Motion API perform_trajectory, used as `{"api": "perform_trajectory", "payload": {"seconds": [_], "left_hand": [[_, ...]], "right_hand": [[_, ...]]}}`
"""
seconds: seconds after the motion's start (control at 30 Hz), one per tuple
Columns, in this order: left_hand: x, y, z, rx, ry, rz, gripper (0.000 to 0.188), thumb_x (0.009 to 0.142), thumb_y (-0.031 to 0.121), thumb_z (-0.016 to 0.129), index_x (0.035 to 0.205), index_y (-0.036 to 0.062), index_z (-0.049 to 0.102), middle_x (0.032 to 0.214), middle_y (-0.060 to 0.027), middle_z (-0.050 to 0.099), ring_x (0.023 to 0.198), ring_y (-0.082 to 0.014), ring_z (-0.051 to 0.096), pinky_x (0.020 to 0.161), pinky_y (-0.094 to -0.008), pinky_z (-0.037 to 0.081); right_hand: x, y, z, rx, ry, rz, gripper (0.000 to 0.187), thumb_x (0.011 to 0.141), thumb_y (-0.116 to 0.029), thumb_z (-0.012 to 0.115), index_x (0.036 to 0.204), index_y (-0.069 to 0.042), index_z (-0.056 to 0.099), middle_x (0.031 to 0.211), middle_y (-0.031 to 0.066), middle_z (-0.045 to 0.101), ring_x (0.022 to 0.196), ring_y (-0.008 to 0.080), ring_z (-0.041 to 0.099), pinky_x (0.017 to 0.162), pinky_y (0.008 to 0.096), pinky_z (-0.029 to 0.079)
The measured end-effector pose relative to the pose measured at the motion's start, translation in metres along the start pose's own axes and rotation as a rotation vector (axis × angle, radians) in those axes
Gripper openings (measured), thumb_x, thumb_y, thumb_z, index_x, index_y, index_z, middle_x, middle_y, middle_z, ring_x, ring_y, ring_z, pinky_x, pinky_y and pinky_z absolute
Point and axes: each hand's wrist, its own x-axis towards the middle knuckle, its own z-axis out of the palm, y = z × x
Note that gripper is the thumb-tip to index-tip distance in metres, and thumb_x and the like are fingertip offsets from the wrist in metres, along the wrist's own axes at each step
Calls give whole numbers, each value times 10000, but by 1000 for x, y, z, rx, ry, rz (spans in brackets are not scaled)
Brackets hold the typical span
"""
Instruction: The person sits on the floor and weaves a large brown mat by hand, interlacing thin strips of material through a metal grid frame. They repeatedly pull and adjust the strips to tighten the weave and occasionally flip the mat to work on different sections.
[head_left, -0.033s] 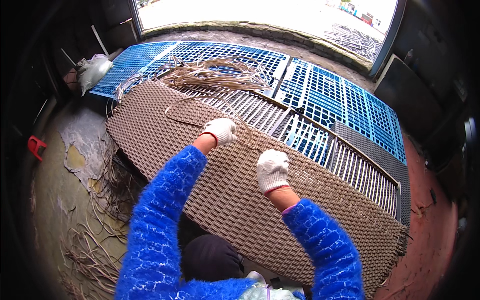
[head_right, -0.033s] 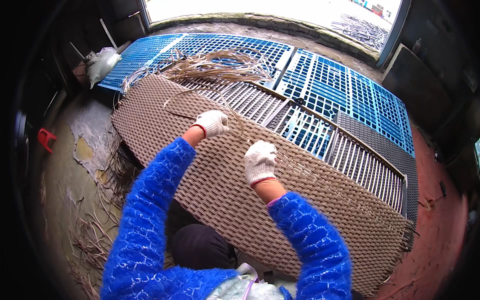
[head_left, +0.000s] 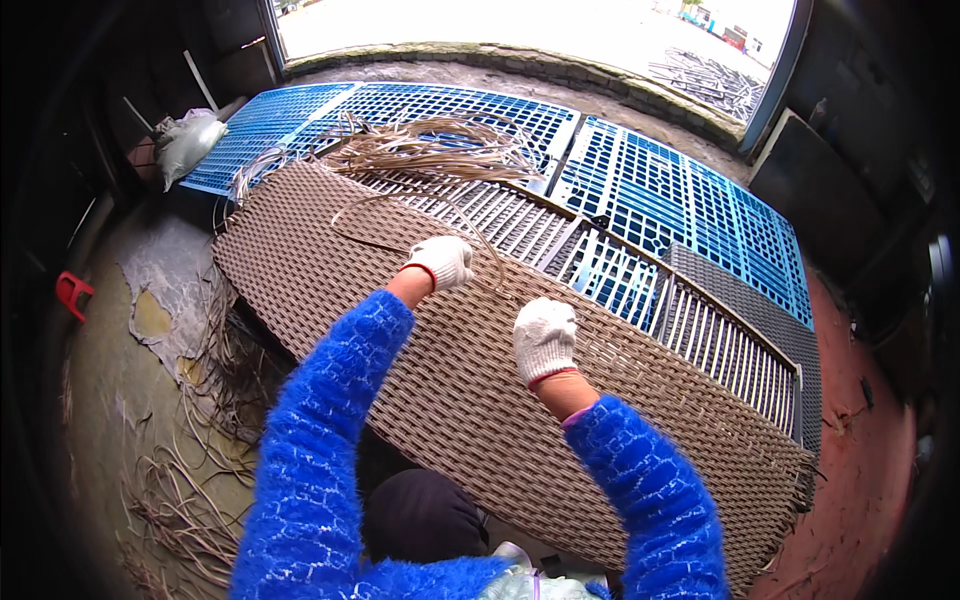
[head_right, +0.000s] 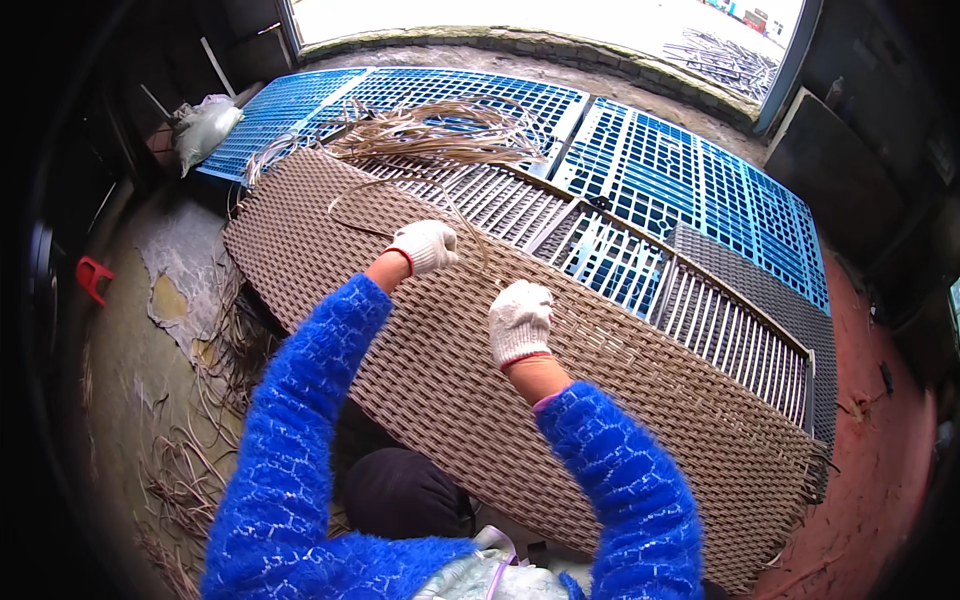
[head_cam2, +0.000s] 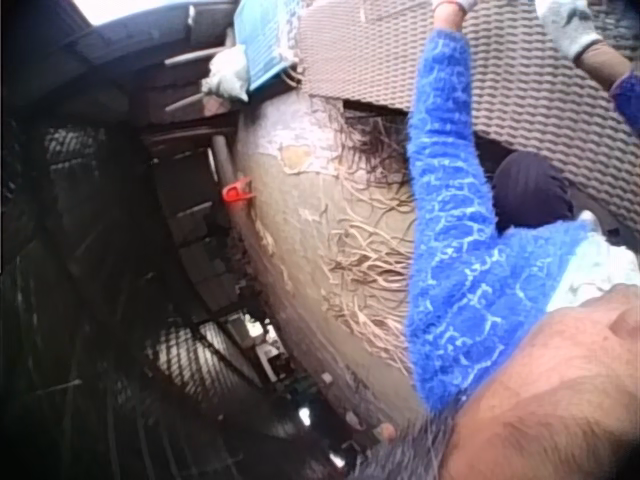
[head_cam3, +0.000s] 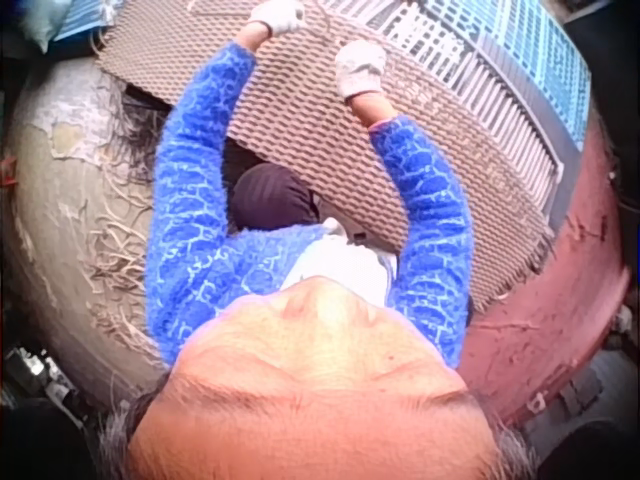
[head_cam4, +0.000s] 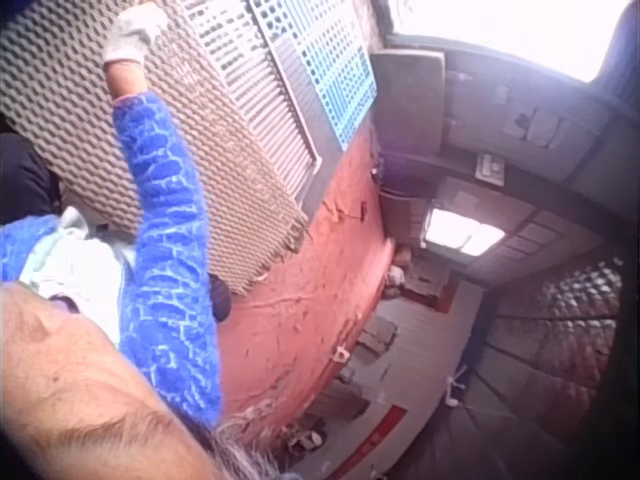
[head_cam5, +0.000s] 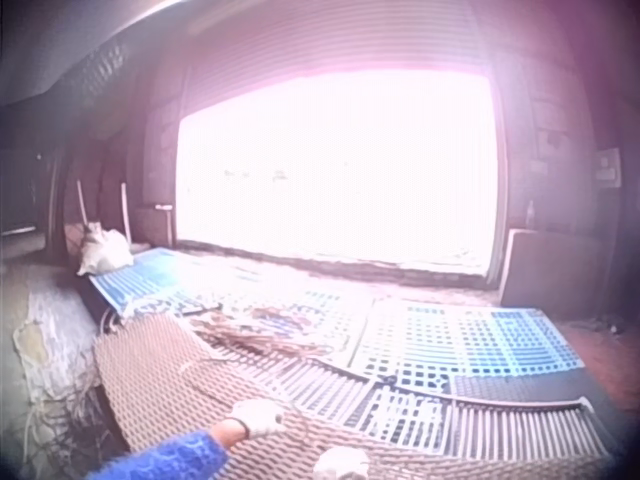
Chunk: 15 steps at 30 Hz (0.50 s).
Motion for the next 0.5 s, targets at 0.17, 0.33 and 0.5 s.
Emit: {"api": "perform_trajectory", "payload": {"seconds": [0.17,0.33,0.5], "left_hand": [[-3,8,1,-54,-2,38,206,855,327,733,931,137,756,875,-95,753,840,-278,721,789,-397,569],[-2,20,0,-21,15,104,203,848,330,734,919,140,756,889,-101,750,849,-287,719,787,-394,569],[-4,23,-12,42,112,94,202,839,314,722,877,119,757,859,-117,739,797,-297,719,752,-402,572]], "right_hand": [[-6,28,5,163,-8,-12,144,895,-147,579,905,-78,705,826,125,692,755,293,709,641,427,549],[-15,47,4,200,82,-63,134,903,-159,569,885,-83,678,836,121,686,780,303,711,679,434,552],[-8,36,2,155,19,-18,152,882,-141,583,864,-80,721,818,140,710,741,303,720,656,424,561]]}}
